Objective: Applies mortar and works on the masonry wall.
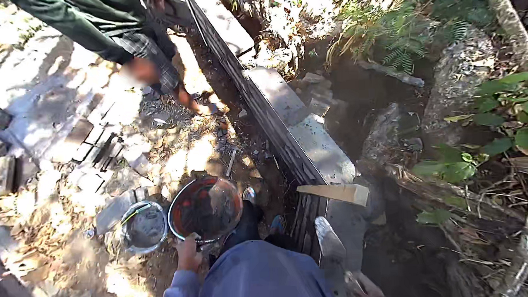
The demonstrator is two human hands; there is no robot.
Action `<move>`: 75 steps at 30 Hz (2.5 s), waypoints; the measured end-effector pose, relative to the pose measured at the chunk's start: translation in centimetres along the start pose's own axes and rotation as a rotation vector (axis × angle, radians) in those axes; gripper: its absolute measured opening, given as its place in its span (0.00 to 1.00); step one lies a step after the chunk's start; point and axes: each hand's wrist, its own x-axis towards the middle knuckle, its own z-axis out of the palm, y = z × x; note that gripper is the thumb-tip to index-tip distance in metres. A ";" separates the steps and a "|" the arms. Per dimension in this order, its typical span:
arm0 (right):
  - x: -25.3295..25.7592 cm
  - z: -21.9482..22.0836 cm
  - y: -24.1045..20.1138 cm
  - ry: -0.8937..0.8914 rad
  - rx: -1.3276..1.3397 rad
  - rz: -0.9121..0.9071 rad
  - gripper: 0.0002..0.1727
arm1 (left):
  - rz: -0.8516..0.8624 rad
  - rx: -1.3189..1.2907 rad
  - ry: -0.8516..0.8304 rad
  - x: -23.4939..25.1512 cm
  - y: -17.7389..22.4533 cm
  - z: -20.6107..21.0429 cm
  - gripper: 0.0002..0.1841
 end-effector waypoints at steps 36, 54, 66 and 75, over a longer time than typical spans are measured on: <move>11.8 24.2 -50.4 -0.307 -1.335 -0.368 0.24 | 0.228 -0.111 -0.570 4.1 22.4 9.6 0.37; 33.6 23.8 -61.3 -0.441 -1.034 -0.280 0.27 | 0.468 -0.241 -0.402 10.3 35.5 21.7 0.38; 40.3 21.3 -72.7 -0.572 -0.661 -0.320 0.26 | 0.169 -0.089 -0.350 13.5 46.4 33.8 0.30; 42.9 22.9 -77.7 -0.235 -1.179 -0.560 0.29 | 0.105 -0.151 -0.231 18.6 48.7 36.2 0.27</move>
